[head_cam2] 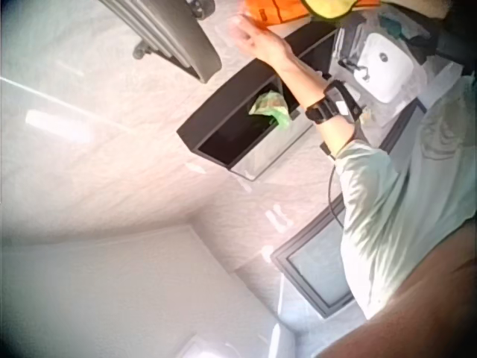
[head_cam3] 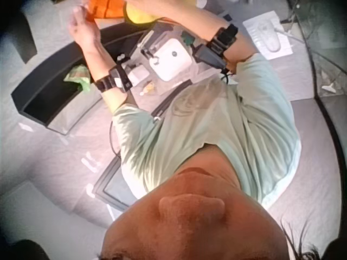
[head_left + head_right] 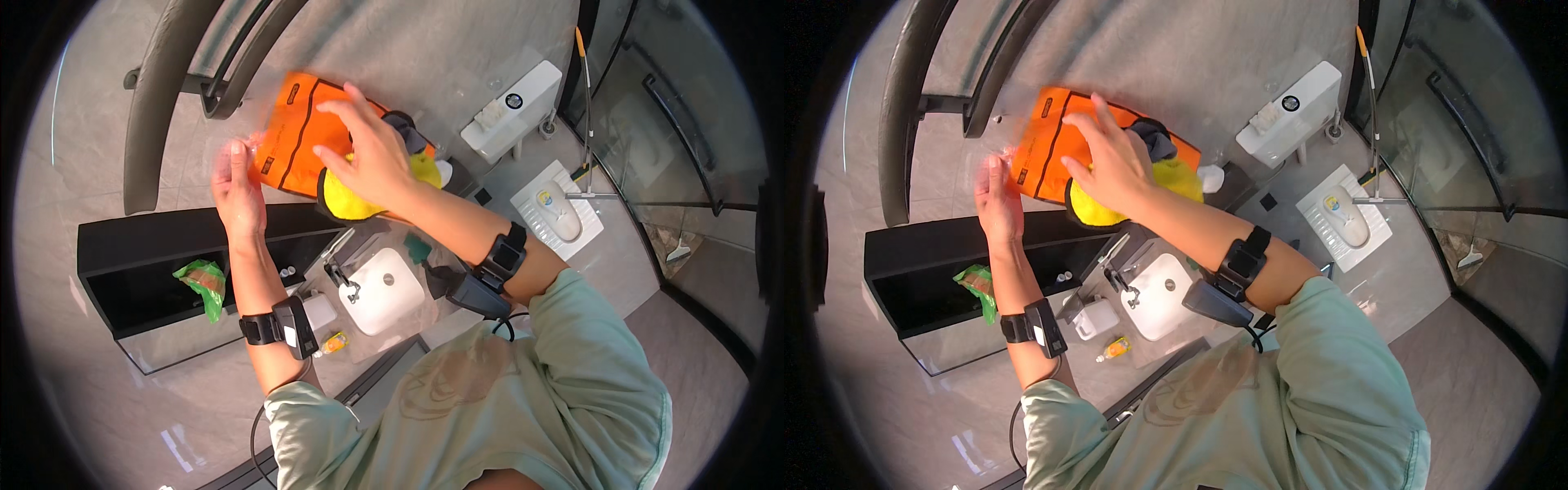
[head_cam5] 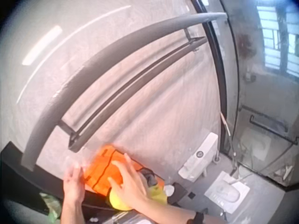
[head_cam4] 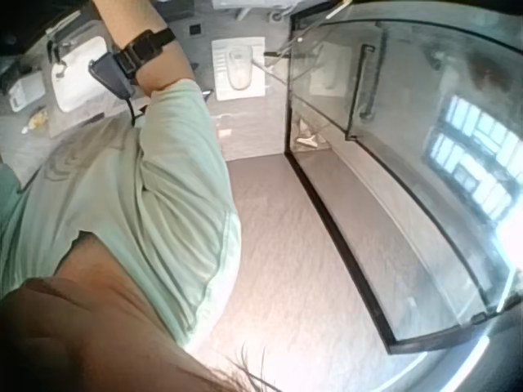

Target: The person cleans the bathroom sink, fixtures, and towel rack using sponges, cloths, and cleaning agents.

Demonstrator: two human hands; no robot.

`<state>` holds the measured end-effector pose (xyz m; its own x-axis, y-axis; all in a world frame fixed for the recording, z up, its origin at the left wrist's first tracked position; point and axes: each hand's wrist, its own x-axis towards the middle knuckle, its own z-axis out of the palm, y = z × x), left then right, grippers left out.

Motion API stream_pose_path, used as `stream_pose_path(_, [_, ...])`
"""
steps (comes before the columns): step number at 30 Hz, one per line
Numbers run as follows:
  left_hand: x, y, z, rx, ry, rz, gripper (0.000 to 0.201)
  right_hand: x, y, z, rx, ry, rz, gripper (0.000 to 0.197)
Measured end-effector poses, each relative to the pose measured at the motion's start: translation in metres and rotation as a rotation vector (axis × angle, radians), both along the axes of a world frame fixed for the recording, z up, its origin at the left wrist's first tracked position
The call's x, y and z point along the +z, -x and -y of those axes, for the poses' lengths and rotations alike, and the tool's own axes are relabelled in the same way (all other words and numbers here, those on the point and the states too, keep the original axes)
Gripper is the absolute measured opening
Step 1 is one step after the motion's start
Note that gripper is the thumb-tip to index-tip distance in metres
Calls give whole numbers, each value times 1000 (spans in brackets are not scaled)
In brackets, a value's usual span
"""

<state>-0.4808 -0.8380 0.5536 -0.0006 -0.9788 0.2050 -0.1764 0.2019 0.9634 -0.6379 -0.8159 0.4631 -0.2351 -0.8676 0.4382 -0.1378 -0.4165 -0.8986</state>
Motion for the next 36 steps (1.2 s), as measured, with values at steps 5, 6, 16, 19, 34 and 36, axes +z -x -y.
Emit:
stream_pose_path(5, [2, 2, 18, -173, -27, 74, 19, 5, 4, 9, 7, -15, -37, 45])
stream_pose_path(6, [2, -2, 22, -170, -23, 77, 19, 6, 3, 7, 44, -36, -41, 46])
stream_pose_path(16, [-14, -20, 53, 106, -28, -60, 15, -14, 2, 12, 30, 19, -100, 50])
stream_pose_path(19, [-23, -17, 58, 212, 21, 10, 15, -19, 10, 8, 70, -60, -97, 50])
stream_pose_path(34, [-56, -9, 43, 201, 82, 50, 22, -168, 160, -36, -239, -854, 972, 22])
stream_pose_path(36, [-61, -10, 42, 191, 51, 85, 20, -209, 204, -64, -180, -805, 1268, 24])
